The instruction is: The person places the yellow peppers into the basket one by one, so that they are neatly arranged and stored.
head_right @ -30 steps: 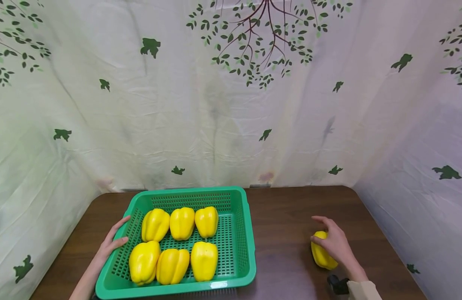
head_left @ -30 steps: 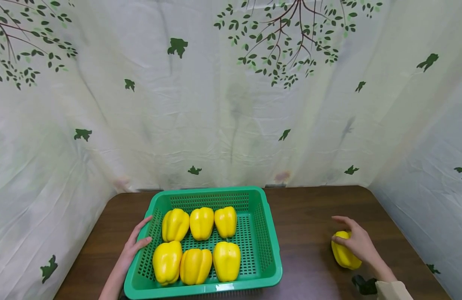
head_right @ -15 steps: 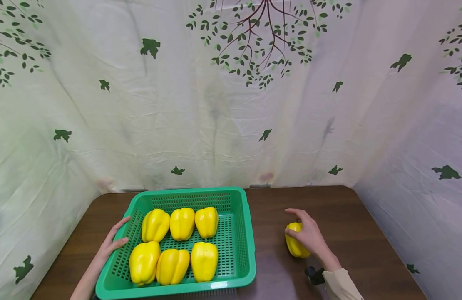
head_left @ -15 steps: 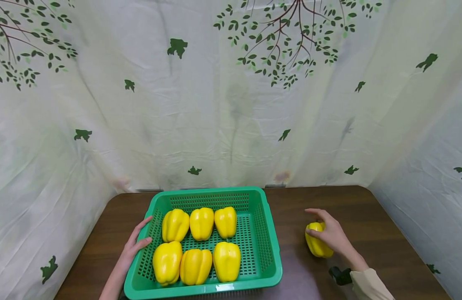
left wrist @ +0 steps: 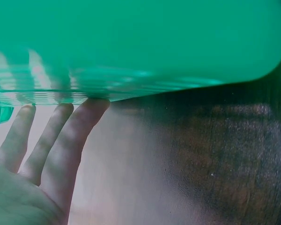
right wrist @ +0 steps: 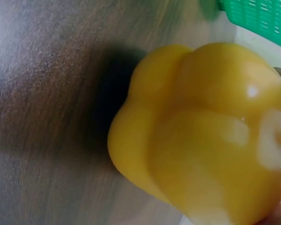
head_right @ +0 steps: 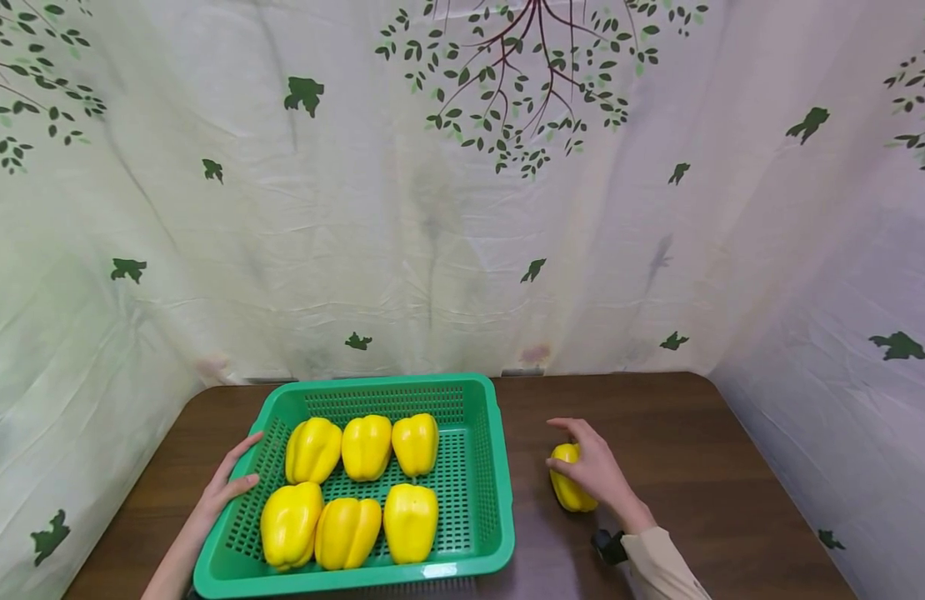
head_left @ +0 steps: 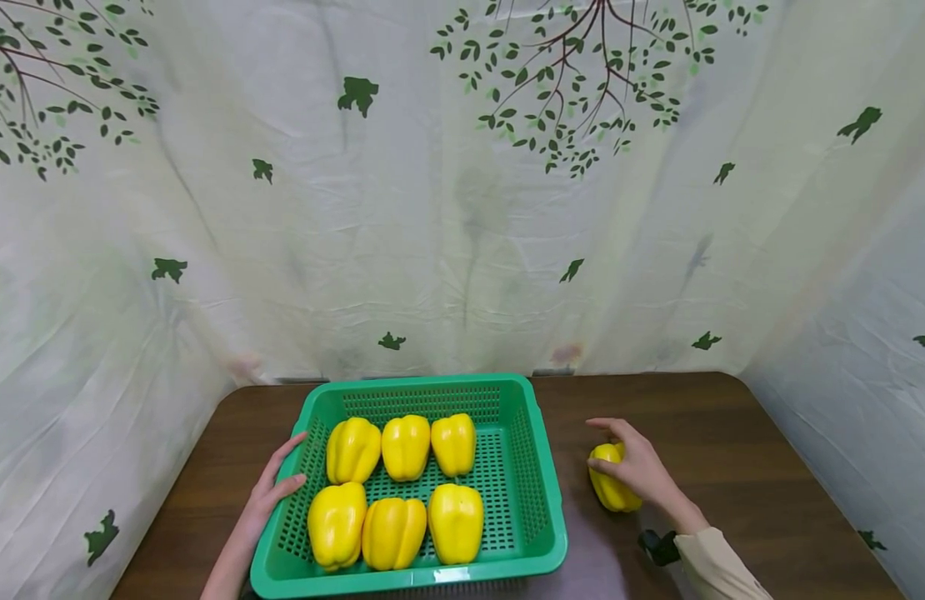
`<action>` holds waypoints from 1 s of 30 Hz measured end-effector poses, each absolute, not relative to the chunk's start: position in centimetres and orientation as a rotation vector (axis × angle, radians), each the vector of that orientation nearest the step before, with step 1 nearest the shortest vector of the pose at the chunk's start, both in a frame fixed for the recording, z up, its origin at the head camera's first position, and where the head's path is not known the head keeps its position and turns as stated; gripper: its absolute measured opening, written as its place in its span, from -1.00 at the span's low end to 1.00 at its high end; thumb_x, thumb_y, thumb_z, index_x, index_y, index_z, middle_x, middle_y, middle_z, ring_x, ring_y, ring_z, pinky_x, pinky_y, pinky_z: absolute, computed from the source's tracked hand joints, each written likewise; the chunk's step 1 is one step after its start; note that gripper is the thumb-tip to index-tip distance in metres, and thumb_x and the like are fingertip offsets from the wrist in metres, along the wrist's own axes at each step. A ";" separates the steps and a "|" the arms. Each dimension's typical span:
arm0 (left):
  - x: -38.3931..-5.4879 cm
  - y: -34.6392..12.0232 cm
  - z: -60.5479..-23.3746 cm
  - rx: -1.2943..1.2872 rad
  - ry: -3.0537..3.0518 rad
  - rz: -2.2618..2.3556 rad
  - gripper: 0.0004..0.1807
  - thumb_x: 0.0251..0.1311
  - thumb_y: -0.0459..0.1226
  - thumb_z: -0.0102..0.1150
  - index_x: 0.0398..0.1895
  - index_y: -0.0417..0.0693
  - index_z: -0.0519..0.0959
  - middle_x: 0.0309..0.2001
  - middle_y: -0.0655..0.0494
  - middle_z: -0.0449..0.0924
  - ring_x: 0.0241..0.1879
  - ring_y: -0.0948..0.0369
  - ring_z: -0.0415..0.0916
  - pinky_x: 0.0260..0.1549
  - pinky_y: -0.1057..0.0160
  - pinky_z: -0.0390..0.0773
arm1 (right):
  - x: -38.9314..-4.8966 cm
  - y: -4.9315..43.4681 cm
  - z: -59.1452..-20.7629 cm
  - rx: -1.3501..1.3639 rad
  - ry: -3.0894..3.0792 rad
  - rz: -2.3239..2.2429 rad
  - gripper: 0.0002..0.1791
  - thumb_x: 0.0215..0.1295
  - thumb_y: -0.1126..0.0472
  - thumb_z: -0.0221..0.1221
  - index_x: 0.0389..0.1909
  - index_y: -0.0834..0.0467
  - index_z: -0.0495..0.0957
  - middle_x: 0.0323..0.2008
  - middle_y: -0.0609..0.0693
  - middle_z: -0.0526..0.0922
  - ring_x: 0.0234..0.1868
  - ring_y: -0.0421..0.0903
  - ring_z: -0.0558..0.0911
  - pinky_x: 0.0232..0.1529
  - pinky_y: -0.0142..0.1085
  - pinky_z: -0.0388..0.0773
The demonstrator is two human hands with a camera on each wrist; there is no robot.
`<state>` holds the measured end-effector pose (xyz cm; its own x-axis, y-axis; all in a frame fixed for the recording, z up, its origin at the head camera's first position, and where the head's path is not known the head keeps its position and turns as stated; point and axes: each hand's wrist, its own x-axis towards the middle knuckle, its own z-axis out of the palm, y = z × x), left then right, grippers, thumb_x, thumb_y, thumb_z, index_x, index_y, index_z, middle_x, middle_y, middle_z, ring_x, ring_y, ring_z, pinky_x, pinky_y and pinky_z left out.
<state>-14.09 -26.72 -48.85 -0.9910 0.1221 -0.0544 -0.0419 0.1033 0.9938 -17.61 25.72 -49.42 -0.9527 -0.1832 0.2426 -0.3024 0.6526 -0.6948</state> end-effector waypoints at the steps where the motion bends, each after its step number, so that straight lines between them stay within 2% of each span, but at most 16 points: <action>1: -14.1 -26.7 -48.8 0.080 2.241 2.022 -0.44 0.46 -0.22 -0.21 0.47 0.05 -0.02 0.42 -0.17 -0.23 -0.02 0.44 0.36 -0.15 0.24 0.53 | -17.6 25.7 -49.4 0.401 -2.716 1.187 -0.42 0.05 0.32 0.38 0.15 0.24 0.47 0.08 0.17 0.50 0.04 0.23 0.47 0.00 0.13 0.42; 9: -14.3 -26.6 -48.8 0.130 2.238 2.042 -0.45 0.46 -0.27 -0.23 0.47 0.06 -0.01 0.41 -0.21 -0.23 -0.01 0.46 0.36 -0.16 0.27 0.54 | -17.3 26.0 -49.4 0.401 -2.737 1.184 -0.39 0.08 0.22 0.39 0.19 0.21 0.45 0.11 0.16 0.48 0.06 0.19 0.47 0.02 0.15 0.41; 15: -14.3 -26.7 -48.9 0.122 2.242 2.052 -0.46 0.46 -0.29 -0.23 0.46 0.09 0.02 0.39 -0.15 -0.21 -0.02 0.46 0.38 -0.17 0.26 0.55 | -16.5 26.9 -49.3 0.418 -2.710 1.170 -0.38 0.10 0.10 0.39 0.17 0.20 0.45 0.10 0.12 0.48 0.09 0.15 0.47 0.02 0.16 0.40; 21: -14.3 -26.7 -48.9 0.117 2.246 2.049 -0.46 0.46 -0.28 -0.23 0.46 0.08 0.02 0.40 -0.15 -0.21 -0.01 0.46 0.37 -0.16 0.29 0.53 | -15.6 28.0 -49.1 0.460 -2.742 1.190 -0.33 0.07 0.08 0.40 0.20 0.17 0.42 0.13 0.09 0.45 0.09 0.10 0.45 0.02 0.10 0.42; 30: -14.2 -26.6 -49.1 0.193 2.230 2.102 -0.46 0.44 -0.35 -0.23 0.45 0.05 0.06 0.26 0.15 0.00 0.00 0.42 0.40 -0.16 0.29 0.55 | -15.1 28.9 -49.6 0.532 -2.873 1.324 -0.07 -0.10 0.15 0.48 0.30 0.21 0.20 0.23 0.24 0.25 0.10 0.20 0.33 0.03 0.19 0.32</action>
<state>-14.23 -26.64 -49.12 -0.9896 0.1399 0.0346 0.0428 0.0560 0.9975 -15.14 28.91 -49.58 -0.9428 -0.3242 0.0775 -0.2696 0.6048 -0.7494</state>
